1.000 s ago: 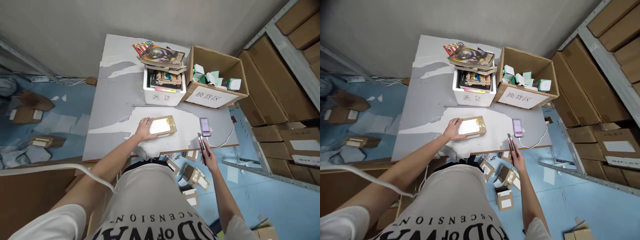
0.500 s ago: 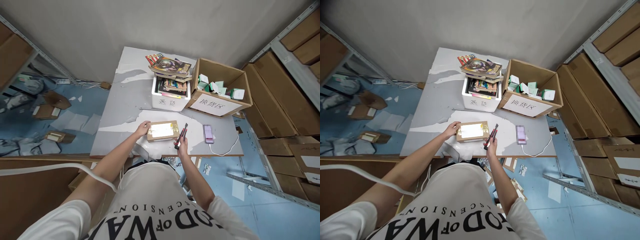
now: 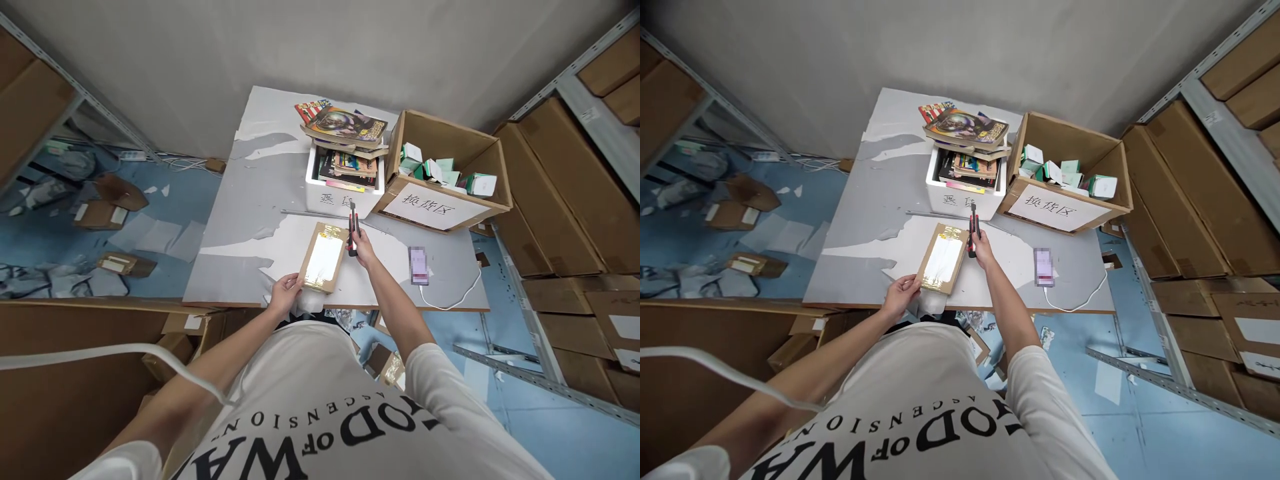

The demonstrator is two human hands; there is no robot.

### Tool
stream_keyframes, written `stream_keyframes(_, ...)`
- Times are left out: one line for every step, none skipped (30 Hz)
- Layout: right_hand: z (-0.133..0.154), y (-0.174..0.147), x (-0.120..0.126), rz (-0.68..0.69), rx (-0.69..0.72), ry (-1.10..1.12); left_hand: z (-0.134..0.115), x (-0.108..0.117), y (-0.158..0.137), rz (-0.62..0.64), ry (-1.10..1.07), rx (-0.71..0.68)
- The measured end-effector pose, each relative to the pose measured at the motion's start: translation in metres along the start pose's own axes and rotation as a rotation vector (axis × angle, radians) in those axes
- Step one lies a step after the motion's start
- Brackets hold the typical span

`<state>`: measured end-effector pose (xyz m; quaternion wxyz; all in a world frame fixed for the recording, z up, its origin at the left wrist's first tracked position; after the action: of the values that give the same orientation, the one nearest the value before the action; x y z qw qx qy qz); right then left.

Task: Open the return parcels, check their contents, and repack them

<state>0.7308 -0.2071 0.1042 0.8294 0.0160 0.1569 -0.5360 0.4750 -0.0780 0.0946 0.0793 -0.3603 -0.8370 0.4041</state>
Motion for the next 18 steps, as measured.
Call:
stream_keyframes(-0.003,0.001,-0.003,0.016,-0.006,-0.007,0.005,0.0,-0.002,-0.007,-0.018,0.02)
stream_keyframes(-0.007,0.001,-0.005,0.028,-0.011,-0.013,0.008,0.0,-0.004,-0.015,-0.028,0.036)
stream_keyframes(-0.01,0.0,-0.006,0.036,-0.016,-0.017,0.011,0.0,-0.004,-0.021,-0.031,0.05)
stream_keyframes(-0.013,-0.001,-0.006,0.039,-0.017,-0.019,0.013,0.0,-0.005,-0.027,-0.028,0.059)
stream_keyframes(-0.015,-0.002,-0.006,0.04,-0.014,-0.02,0.014,0.0,-0.005,-0.031,-0.018,0.064)
stream_keyframes(-0.017,-0.003,-0.006,0.039,-0.009,-0.021,0.015,0.0,-0.005,-0.034,-0.003,0.066)
stream_keyframes(-0.019,-0.004,-0.005,0.034,-0.004,-0.025,0.015,0.0,-0.005,-0.037,0.016,0.065)
stream_keyframes(-0.02,-0.004,-0.005,0.027,0.0,-0.031,0.015,0.001,-0.005,-0.037,0.04,0.063)
stream_keyframes(-0.02,-0.005,-0.004,0.019,0.004,-0.04,0.015,0.001,-0.004,-0.035,0.072,0.061)
stream_keyframes(-0.02,-0.006,-0.003,0.008,0.008,-0.049,0.015,0.003,-0.003,-0.034,0.115,0.057)
stream_keyframes(-0.019,-0.008,-0.002,-0.007,0.016,-0.062,0.013,0.004,-0.001,-0.034,0.17,0.048)
stream_keyframes(-0.018,-0.011,-0.001,-0.029,0.029,-0.076,0.011,0.007,0.001,-0.037,0.237,0.03)
stream_keyframes(-0.016,-0.015,0.001,-0.058,0.046,-0.091,0.008,0.01,0.004,-0.048,0.314,0.003)
stream_keyframes(-0.014,-0.022,0.004,-0.093,0.067,-0.106,0.003,0.013,0.008,-0.065,0.398,-0.034)
stream_keyframes(-0.013,-0.031,0.006,-0.131,0.086,-0.118,-0.003,0.016,0.013,-0.088,0.484,-0.077)
stream_keyframes(-0.011,-0.042,0.009,-0.164,0.097,-0.124,-0.011,0.018,0.018,-0.111,0.565,-0.119)
stream_keyframes(-0.011,-0.056,0.011,-0.189,0.099,-0.119,-0.021,0.018,0.024,-0.128,0.637,-0.158)
stream_keyframes(-0.011,-0.072,0.012,-0.207,0.09,-0.103,-0.031,0.017,0.032,-0.134,0.693,-0.19)
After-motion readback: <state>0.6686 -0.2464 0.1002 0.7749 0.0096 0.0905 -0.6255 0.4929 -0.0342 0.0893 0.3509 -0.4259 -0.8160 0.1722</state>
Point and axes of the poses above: each hand's wrist, its own y-axis towards the middle knuckle, its own x-axis out of the back of the hand, z = x × y, the point moved 3 cm from there along y, towards the middle knuckle, and after that the axes turned 12 degrees about x, right-handed, at the moved point
